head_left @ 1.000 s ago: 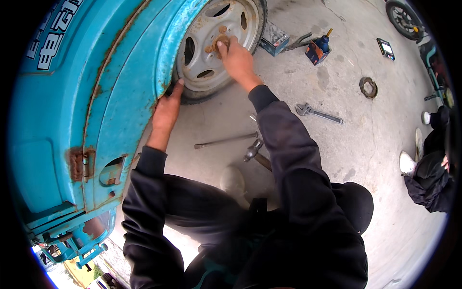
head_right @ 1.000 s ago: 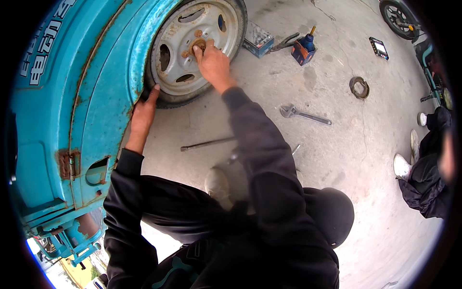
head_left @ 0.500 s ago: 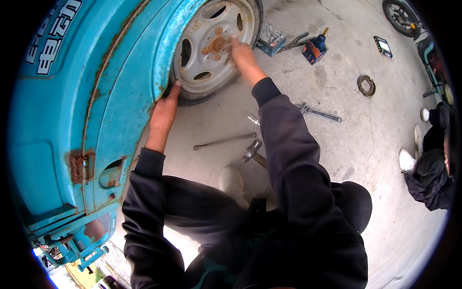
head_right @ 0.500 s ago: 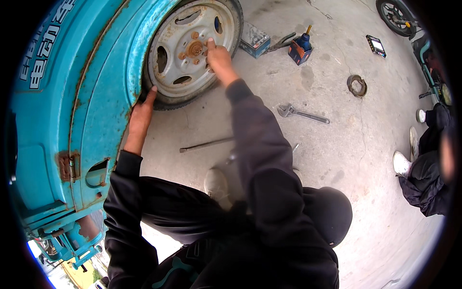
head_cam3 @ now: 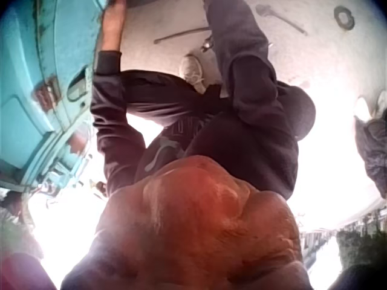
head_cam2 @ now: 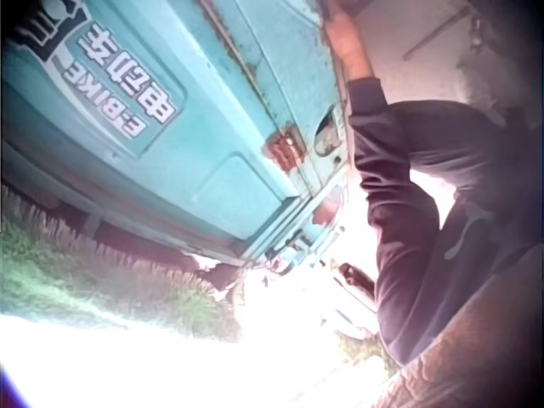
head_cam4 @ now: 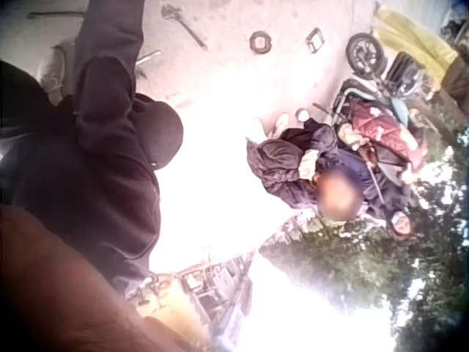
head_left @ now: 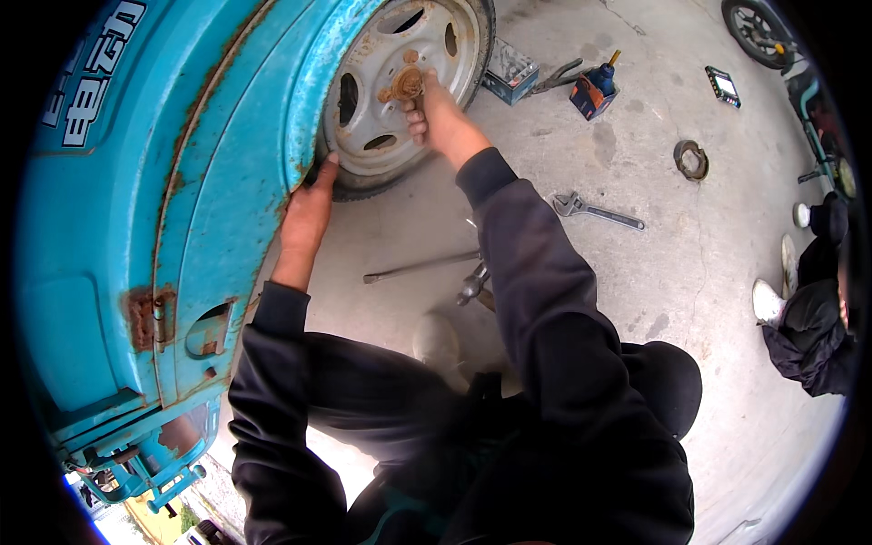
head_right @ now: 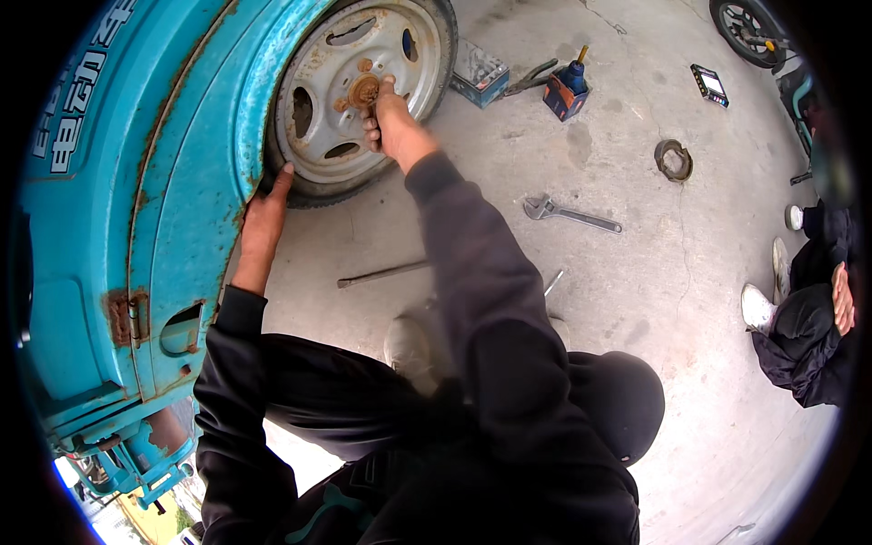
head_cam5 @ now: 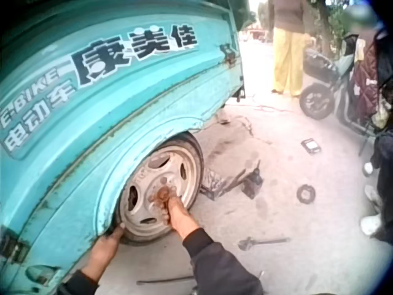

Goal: The person lifts a green tarp off a teal three-wheeled vehicle, then squats to work on the front wheel hub. They use a hammer and a metal punch to tap the hub area, then use a wrench to tighten the central nut on the wheel.

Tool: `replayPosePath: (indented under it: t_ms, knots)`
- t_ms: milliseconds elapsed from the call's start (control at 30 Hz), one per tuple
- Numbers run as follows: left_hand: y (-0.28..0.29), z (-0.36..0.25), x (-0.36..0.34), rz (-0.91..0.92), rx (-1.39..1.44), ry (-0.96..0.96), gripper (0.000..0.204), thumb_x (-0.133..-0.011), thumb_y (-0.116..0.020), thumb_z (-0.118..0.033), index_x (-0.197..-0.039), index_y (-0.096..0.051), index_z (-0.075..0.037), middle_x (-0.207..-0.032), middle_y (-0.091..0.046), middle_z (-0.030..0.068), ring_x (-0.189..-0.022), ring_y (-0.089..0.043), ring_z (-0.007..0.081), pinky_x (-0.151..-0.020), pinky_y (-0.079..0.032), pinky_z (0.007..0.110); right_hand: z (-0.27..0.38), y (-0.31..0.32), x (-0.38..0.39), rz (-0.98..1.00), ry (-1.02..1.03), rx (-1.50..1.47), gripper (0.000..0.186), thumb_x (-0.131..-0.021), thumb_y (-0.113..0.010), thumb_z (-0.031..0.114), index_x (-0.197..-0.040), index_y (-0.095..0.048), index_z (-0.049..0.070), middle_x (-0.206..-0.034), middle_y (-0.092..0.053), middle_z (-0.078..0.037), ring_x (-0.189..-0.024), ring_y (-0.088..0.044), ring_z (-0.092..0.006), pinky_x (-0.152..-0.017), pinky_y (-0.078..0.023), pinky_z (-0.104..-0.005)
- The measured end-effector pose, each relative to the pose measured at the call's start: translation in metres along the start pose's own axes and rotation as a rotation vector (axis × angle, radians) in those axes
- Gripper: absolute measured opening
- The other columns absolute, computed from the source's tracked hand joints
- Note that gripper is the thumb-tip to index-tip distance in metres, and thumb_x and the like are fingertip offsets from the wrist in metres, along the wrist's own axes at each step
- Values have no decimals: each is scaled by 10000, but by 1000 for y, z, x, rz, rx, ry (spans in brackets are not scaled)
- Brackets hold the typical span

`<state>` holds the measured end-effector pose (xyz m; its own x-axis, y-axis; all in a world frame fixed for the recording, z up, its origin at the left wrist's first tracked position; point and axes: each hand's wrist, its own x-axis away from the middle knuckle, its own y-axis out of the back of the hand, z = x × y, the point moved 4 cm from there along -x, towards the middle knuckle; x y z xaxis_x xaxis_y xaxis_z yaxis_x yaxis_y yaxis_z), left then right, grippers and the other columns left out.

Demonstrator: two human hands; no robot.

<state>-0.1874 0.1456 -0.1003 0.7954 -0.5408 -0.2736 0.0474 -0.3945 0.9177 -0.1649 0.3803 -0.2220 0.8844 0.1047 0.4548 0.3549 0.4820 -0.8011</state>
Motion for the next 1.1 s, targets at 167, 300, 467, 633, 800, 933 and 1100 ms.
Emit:
replayPosePath:
  t_ms: [167,300,467,633,800,933,1100]
  knots:
    - [-6,6,0,-90,-104,-75,621,-921,-629,-509,-1361,-566,-75,-1454,-469,243,-1326,-436,407,-1117,-328,434,8,-18,22,-757,949,1322,568,-1006,-421,511,-1100,-567,-30,-795,-683,-257,-819,-673,-443,-740,-519,-510]
    - [-5,-2,-4,-19,73,26,624,-926,-622,-510,-1367,-563,-73,-1448,-473,251,-1325,-435,412,-1116,-335,428,12,1,12,-661,714,977,628,-1018,-330,552,-976,-582,-22,-785,-680,-253,-784,-667,-445,-724,-513,-502]
    - [0,-7,-3,-49,72,53,619,-933,-628,-485,-1365,-560,-46,-1423,-503,245,-1293,-474,406,-1101,-359,413,17,-1,9,-812,650,1203,627,-1022,-335,546,-812,-526,-12,-818,-680,-286,-787,-668,-471,-716,-522,-522]
    - [2,-10,0,-49,55,28,626,-924,-644,-469,-1355,-561,-24,-1424,-511,225,-1275,-491,409,-1087,-376,422,13,-20,21,-688,738,1141,546,-997,-469,455,-1195,-521,-51,-1023,-660,-328,-1021,-625,-476,-889,-472,-554]
    - [-7,8,-5,0,-56,-52,598,-926,-641,-462,-1330,-582,-26,-1439,-491,237,-1306,-464,409,-1104,-353,436,19,-7,4,-627,588,1211,659,-1003,-348,568,-1164,-583,-27,-1049,-660,-313,-1057,-618,-457,-942,-463,-516]
    - [-11,8,-3,-199,-39,-97,537,-952,-616,-426,-1341,-582,-57,-1414,-515,246,-1287,-485,418,-1091,-363,458,-3,11,35,-492,549,1350,710,-996,-302,611,-1070,-630,-15,-1065,-672,-280,-1036,-627,-452,-924,-474,-515]
    - [-29,43,-4,51,-647,-398,508,-966,-559,-137,-1453,-471,-252,-1292,-577,287,-1165,-575,413,-1026,-430,449,-63,132,118,-799,733,1923,391,-890,-660,297,-1168,-562,39,-1115,-609,-178,-1057,-606,-346,-848,-521,-471]
